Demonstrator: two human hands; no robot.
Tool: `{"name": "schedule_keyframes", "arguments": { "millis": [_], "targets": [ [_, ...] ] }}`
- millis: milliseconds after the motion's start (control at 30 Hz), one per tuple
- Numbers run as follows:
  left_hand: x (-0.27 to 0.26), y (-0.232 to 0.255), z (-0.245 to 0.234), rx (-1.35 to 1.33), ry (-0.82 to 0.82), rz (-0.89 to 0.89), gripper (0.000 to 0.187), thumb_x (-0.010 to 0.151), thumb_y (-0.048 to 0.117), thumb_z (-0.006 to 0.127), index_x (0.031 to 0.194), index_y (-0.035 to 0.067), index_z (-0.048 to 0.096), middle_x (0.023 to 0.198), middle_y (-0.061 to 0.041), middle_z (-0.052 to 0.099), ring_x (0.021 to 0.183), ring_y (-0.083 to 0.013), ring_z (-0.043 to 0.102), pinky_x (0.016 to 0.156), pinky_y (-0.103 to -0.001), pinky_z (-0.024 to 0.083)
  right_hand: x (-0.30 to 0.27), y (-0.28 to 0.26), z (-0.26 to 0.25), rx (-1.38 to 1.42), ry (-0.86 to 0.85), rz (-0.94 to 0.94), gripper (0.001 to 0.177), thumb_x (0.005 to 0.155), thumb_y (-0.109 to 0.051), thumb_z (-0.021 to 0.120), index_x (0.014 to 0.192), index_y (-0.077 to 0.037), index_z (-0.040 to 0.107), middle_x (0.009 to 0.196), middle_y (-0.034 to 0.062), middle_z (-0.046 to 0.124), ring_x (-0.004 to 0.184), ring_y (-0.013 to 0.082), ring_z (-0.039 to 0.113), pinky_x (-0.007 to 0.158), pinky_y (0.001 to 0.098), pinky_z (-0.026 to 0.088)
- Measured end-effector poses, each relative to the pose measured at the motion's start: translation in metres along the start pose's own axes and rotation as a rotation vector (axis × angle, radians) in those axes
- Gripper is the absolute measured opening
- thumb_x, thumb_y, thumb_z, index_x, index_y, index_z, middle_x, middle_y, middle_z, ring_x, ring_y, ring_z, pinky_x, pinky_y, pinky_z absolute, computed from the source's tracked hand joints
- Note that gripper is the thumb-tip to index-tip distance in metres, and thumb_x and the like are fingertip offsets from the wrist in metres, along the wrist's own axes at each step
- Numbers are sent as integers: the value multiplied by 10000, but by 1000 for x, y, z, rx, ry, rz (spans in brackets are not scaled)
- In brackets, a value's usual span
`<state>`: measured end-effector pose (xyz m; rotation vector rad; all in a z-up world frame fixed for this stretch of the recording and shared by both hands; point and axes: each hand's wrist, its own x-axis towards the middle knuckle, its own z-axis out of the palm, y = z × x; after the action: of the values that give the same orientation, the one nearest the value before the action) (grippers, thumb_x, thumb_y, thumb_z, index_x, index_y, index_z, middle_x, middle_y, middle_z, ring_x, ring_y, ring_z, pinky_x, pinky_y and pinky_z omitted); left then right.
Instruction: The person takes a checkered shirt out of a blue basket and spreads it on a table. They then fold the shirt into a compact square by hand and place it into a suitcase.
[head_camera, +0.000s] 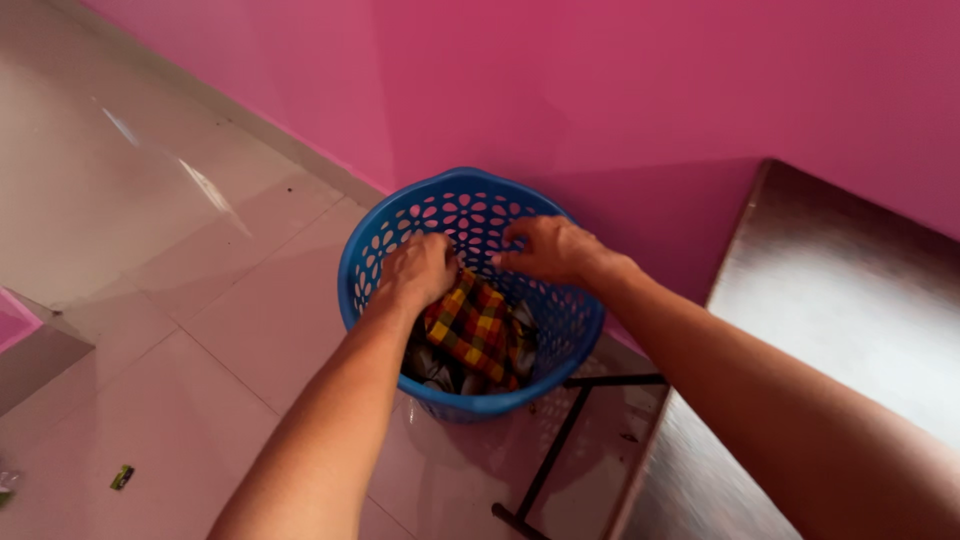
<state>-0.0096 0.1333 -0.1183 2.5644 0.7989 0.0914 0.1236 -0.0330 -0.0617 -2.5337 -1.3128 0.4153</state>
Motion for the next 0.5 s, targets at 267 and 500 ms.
{"name": "schedule_keyframes", "arguments": {
  "millis": [267, 500],
  "targets": [
    [52, -49, 75, 95, -130, -107, 358, 948, 355, 671, 1205, 112, 726, 1245, -156, 699, 1194, -316, 654, 985, -453, 526, 87, 19, 87, -118, -157, -9, 720, 803, -625, 719, 1358, -174, 636, 1321, 164, 668, 1261, 348, 622, 1046, 481, 494],
    [85, -57, 131, 99, -267, -268, 480, 904, 408, 694, 1361, 277, 628, 1367, -73, 643, 1282, -256, 607, 1028, -418, 521, 140, 33, 129, -270, -333, 67, 833, 810, -611, 753, 1490, -208, 490, 1437, 173, 561, 1326, 358, 550, 1064, 500, 477]
  ]
}}
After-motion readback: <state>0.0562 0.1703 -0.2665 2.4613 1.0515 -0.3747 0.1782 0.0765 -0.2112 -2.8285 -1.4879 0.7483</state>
